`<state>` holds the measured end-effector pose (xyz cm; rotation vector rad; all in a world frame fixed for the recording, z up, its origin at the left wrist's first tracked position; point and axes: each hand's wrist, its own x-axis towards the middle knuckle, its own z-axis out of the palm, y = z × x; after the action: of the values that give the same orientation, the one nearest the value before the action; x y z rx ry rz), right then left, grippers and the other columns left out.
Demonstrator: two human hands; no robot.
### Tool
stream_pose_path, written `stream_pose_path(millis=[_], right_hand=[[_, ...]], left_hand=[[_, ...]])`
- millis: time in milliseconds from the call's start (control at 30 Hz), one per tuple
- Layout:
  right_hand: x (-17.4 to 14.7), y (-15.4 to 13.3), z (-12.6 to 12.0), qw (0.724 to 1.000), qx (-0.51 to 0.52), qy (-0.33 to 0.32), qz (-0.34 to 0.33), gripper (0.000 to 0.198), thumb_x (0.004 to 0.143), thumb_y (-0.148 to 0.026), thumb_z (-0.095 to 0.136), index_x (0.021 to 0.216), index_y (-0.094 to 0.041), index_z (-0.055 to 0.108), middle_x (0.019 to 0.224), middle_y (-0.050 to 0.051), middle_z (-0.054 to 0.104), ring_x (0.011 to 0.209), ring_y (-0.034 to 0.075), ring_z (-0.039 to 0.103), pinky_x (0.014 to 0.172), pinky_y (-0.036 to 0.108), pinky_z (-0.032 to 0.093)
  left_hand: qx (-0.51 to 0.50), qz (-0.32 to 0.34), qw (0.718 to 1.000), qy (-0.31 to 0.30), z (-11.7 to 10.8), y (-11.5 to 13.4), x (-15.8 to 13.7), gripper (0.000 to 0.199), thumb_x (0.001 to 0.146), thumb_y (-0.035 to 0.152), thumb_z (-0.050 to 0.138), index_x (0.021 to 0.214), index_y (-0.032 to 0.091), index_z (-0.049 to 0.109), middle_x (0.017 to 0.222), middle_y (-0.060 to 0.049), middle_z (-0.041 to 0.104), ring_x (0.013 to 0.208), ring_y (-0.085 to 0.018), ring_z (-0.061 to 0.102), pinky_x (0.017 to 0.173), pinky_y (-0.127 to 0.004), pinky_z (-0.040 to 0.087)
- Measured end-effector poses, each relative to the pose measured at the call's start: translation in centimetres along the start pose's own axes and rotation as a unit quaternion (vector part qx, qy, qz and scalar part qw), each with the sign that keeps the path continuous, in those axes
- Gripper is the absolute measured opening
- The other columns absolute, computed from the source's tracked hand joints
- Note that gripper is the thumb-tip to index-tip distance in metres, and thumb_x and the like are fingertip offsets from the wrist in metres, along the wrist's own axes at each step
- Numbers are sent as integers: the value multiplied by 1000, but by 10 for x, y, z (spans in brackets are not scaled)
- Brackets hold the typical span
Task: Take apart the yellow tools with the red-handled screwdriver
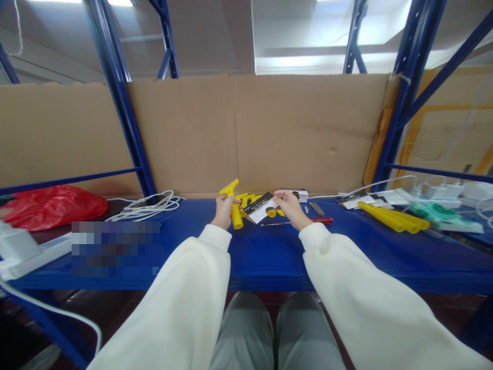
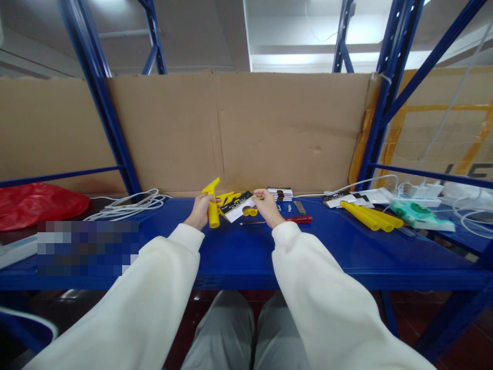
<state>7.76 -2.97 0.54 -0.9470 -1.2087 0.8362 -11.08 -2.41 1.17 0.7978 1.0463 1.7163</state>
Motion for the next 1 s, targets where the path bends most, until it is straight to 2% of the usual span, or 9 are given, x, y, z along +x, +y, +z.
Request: stream_pose_path(millis=[133, 267, 367, 433, 533, 667, 800, 1000], right_hand=[[0, 0, -3, 999, -31, 30, -4, 19, 69, -7, 64, 82, -20, 63, 98, 2, 71, 63, 11, 64, 62, 29, 60], [2, 2, -6, 999, -40, 1, -17, 10, 69, -13, 68, 70, -21, 63, 78, 1, 70, 66, 15, 66, 66, 31, 60], [5, 5, -7, 999, -35, -15, -14, 10, 67, -16, 70, 65, -21, 61, 69, 0, 68, 68, 16, 66, 70, 32, 59], [6, 7, -7, 999, -35, -15, -21, 11, 67, -19, 71, 66, -21, 61, 69, -1, 67, 70, 16, 65, 74, 33, 58], [9, 11, -7, 998, -34, -13, -53, 16, 64, -27, 75, 70, -21, 61, 73, 0, 68, 76, 17, 66, 80, 35, 56], [15, 15, -10, 996, -43, 12, -79, 26, 58, -33, 79, 71, -22, 59, 77, 1, 68, 79, 19, 65, 82, 36, 54], [30, 14, -25, 991, -63, 72, -93, 26, 60, -35, 78, 71, -21, 58, 76, 3, 68, 80, 20, 65, 81, 36, 54], [72, 11, -67, 980, -73, 160, -97, 23, 66, -34, 75, 75, -20, 60, 80, 4, 69, 85, 21, 66, 81, 35, 54]], left_hand=[[3, -18, 1000, -15, 2, 7, -12, 64, 60, 1, 52, 120, 22, 43, 63, 5, 61, 38, -12, 52, 44, -21, 39], [19, -23, 999, -13, 4, 13, -19, 75, 60, 2, 51, 131, 22, 40, 60, 7, 58, 36, -12, 51, 40, -20, 39], [29, -21, 999, -5, 6, 16, -22, 78, 60, 2, 51, 135, 22, 39, 57, 8, 55, 35, -12, 49, 38, -19, 38], [29, -18, 999, 0, 6, 17, -22, 71, 62, 3, 51, 130, 20, 44, 55, 8, 53, 34, -11, 46, 37, -19, 38], [21, -12, 1000, -2, 7, 17, -22, 49, 65, 2, 52, 111, 18, 52, 51, 8, 49, 33, -11, 43, 36, -19, 37], [12, -3, 1000, -4, 7, 16, -22, 27, 71, 2, 53, 90, 19, 50, 50, 7, 46, 32, -10, 42, 35, -19, 34], [0, -3, 1000, 12, 8, 13, -19, 25, 75, 1, 54, 92, 19, 49, 52, 7, 48, 34, -10, 44, 37, -19, 34], [6, -7, 1000, -9, 6, 9, -14, 33, 73, 3, 56, 102, 17, 54, 51, 7, 48, 35, -10, 45, 40, -20, 36]])
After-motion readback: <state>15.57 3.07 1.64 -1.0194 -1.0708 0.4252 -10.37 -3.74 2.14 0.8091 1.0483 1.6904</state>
